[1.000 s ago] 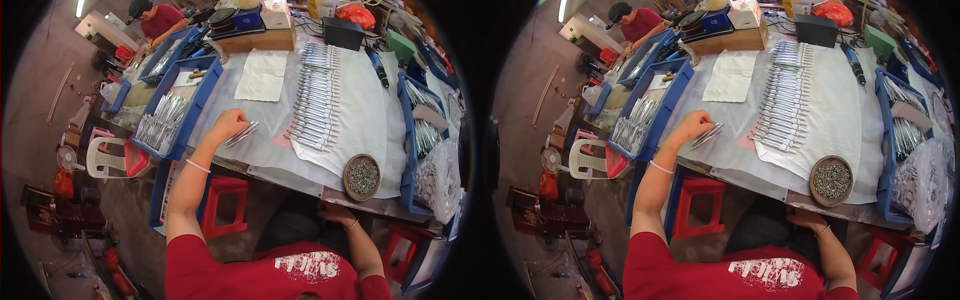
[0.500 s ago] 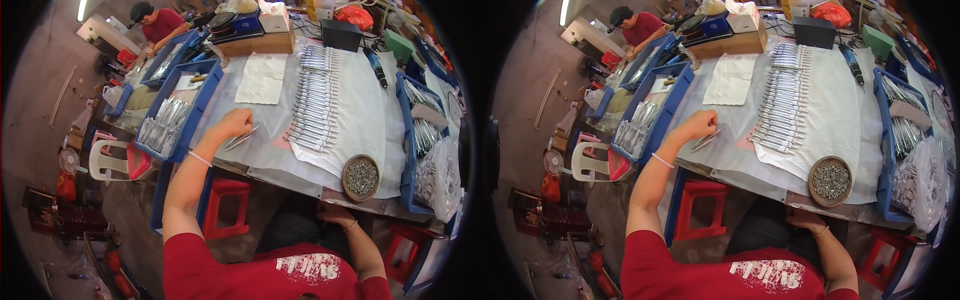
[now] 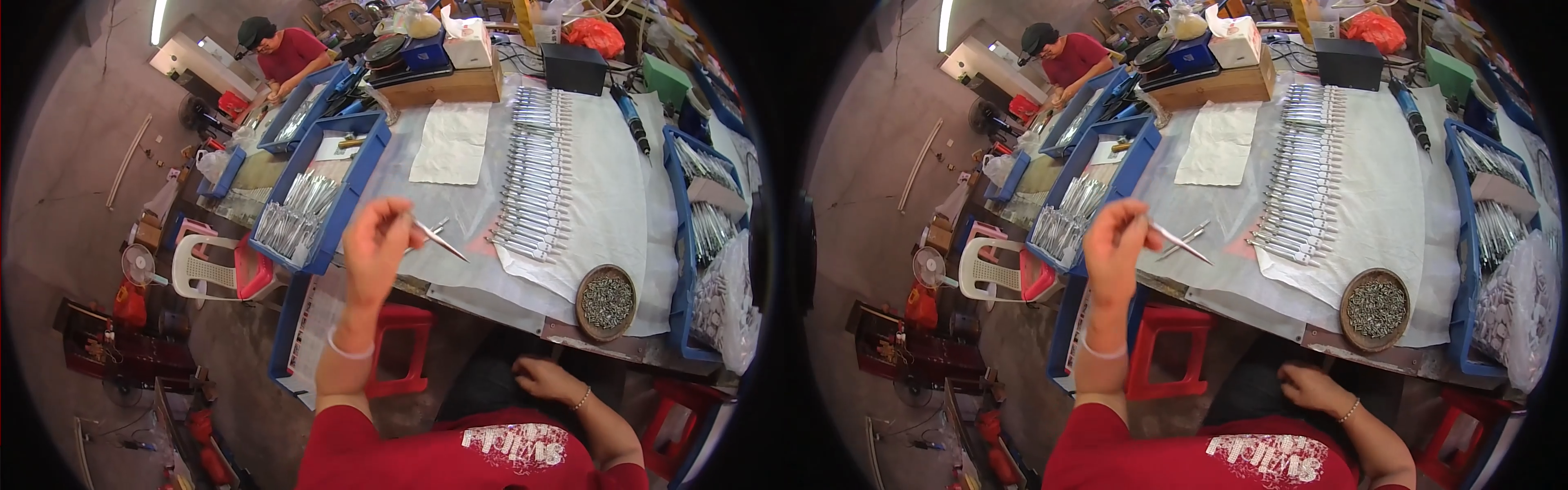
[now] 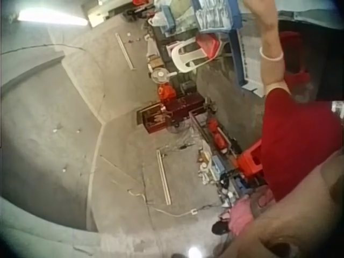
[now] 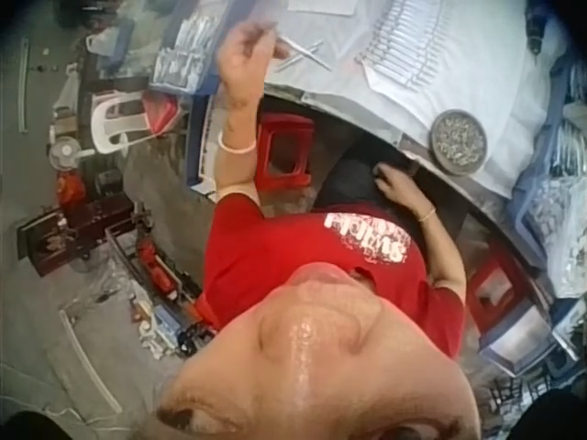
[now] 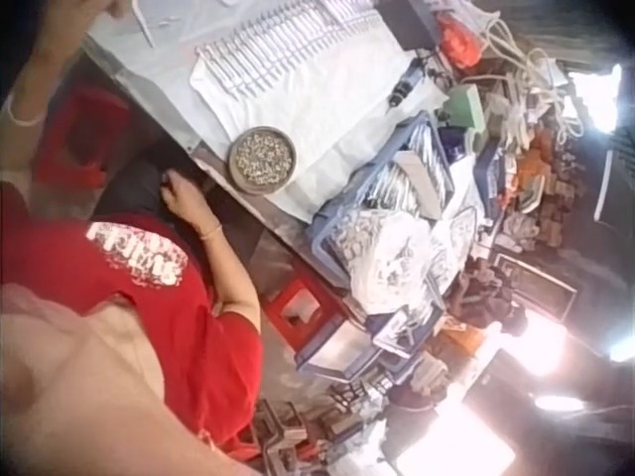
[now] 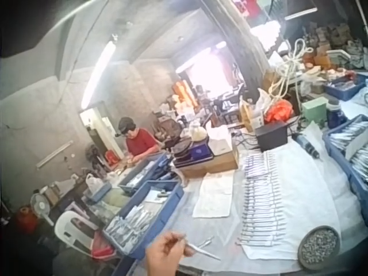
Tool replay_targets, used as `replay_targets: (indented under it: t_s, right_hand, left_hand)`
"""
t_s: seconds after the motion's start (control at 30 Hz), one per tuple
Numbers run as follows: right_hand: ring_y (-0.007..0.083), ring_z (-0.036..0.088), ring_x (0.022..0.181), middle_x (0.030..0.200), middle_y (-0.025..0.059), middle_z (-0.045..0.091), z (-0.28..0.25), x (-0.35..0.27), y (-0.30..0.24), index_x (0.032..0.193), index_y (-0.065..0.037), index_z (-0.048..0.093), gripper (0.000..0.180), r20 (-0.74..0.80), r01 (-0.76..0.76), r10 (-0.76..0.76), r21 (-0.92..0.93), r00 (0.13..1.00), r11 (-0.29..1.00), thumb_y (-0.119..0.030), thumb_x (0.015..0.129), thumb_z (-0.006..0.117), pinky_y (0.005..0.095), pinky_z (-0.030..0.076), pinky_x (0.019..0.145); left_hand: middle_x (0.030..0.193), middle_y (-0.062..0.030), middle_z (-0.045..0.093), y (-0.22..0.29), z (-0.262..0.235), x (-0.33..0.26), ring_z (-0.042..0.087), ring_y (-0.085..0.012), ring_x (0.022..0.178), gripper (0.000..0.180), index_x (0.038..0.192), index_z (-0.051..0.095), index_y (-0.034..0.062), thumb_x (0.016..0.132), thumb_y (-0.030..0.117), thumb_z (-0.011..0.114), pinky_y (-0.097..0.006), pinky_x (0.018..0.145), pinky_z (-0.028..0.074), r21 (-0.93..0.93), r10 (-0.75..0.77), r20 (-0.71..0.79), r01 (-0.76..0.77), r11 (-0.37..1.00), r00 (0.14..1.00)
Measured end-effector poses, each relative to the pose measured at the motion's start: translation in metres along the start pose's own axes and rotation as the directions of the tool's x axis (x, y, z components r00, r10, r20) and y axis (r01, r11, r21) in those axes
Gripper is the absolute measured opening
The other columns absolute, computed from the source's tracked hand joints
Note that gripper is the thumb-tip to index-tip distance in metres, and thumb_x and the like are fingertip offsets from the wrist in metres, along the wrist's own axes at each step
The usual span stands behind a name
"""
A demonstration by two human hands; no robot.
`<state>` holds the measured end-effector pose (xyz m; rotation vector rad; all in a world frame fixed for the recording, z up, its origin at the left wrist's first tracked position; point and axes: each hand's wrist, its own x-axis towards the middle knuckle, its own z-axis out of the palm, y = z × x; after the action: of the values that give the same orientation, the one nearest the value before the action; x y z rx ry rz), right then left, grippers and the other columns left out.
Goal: Assembling small metal parts into plastic housings at a factory workbench.
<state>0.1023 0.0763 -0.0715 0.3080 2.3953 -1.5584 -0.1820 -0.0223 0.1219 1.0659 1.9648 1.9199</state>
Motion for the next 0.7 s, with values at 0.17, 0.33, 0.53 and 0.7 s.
replay_targets:
  t_s: [0.17,0.33,0.53,0.7]
  right_hand:
    - [0.0305,0.06,0.077,0.083,0.0158,0.059,-0.002,-0.011,-0.04,0.096,-0.002,0.053,0.019,-0.125,0.227,-0.217,0.072,0.968,0.971,-0.01,0.079,0.058,0.0369,0.048,0.068]
    - [0.0051,0.053,0.067,0.079,0.0026,0.056,-0.005,-0.03,-0.065,0.097,-0.003,0.051,0.015,-0.295,0.204,-0.014,0.625,0.955,0.754,-0.003,0.083,0.058,0.0194,0.045,0.056]
    - [0.01,0.053,0.063,0.088,0.0089,0.055,-0.02,-0.04,-0.077,0.115,-0.002,0.043,0.039,-0.486,0.433,0.1,0.84,0.868,0.326,0.007,0.079,0.055,0.0203,0.045,0.052]
    - [0.0065,0.051,0.065,0.089,0.007,0.056,-0.023,-0.044,-0.068,0.117,-0.001,0.046,0.036,-0.536,0.506,0.121,0.837,0.835,0.209,0.0,0.084,0.059,0.0178,0.043,0.052]
  left_hand:
    - [0.074,-0.0074,0.061,-0.004,0.043,-0.083,0.061,-0.0132,0.062,0.009,0.095,0.054,0.0004,0.086,-0.001,0.053,-0.025,0.057,0.052,-0.515,-0.269,-0.04,0.211,0.831,0.962]
    - [0.092,-0.0092,0.059,-0.032,0.075,-0.133,0.063,-0.016,0.07,0.01,0.094,0.053,0.003,0.087,-0.004,0.05,-0.027,0.061,0.056,-0.742,-0.438,0.1,0.36,0.565,0.893]
    - [0.089,-0.0094,0.052,-0.033,0.088,-0.162,0.062,-0.014,0.071,0.009,0.09,0.048,0.0031,0.088,-0.005,0.046,-0.025,0.062,0.056,-0.733,-0.53,0.144,0.45,0.51,0.835]
    - [0.091,-0.0094,0.053,-0.036,0.091,-0.178,0.062,-0.0141,0.074,0.007,0.091,0.048,0.0028,0.088,-0.004,0.047,-0.025,0.065,0.056,-0.717,-0.536,0.216,0.506,0.481,0.816]
